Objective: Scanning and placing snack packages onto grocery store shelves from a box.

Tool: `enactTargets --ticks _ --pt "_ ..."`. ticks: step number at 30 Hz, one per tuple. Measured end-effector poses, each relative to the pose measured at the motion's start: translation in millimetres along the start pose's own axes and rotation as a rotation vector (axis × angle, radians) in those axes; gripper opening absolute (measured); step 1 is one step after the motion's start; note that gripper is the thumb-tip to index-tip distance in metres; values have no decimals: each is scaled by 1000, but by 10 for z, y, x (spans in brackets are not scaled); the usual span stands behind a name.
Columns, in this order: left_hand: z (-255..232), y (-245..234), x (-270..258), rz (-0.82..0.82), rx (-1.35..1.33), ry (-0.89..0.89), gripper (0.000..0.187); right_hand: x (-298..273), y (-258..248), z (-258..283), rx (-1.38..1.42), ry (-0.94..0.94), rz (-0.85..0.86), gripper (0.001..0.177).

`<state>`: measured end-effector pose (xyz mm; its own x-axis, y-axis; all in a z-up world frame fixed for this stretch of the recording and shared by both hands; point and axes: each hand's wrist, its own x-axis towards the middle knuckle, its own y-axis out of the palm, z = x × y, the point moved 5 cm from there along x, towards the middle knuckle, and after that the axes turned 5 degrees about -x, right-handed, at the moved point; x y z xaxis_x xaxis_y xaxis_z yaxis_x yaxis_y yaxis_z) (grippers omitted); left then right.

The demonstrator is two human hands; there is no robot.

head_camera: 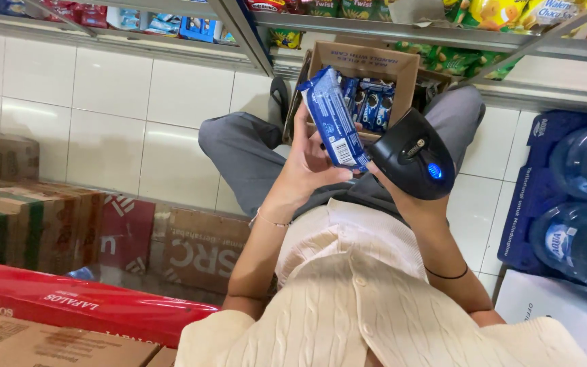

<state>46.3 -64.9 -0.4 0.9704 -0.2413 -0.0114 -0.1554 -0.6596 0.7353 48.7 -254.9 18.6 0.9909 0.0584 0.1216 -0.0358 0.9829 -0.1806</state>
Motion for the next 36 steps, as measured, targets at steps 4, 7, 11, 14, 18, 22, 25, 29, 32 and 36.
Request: enactTargets --ticks 4,7,11,14,18,22,25,29,32,36 --pt "-105 260 6 -7 88 245 140 -36 -17 -15 27 62 -11 35" --pt "17 153 -84 -33 237 388 129 -65 -24 -16 74 93 -22 31" --pt "53 122 -174 29 572 440 57 -75 -10 15 81 83 -25 34" --pt "-134 309 -68 -37 358 327 57 -81 -9 -10 43 53 -25 36" --pt "-110 293 -57 -27 325 378 54 -71 -9 10 33 28 -32 38" --pt "-126 294 -36 -26 317 377 52 -78 -5 -21 78 34 -14 36" --pt "-88 259 -38 -40 303 345 57 -103 -1 -82 48 42 -31 38" --pt "-103 272 -29 -77 253 338 65 -133 19 -108 53 47 -61 43" --pt "-79 225 -34 -75 256 348 65 -147 17 -166 26 85 -64 44" --pt "-141 250 -26 -53 424 419 64 -128 7 -199 78 128 -48 45"
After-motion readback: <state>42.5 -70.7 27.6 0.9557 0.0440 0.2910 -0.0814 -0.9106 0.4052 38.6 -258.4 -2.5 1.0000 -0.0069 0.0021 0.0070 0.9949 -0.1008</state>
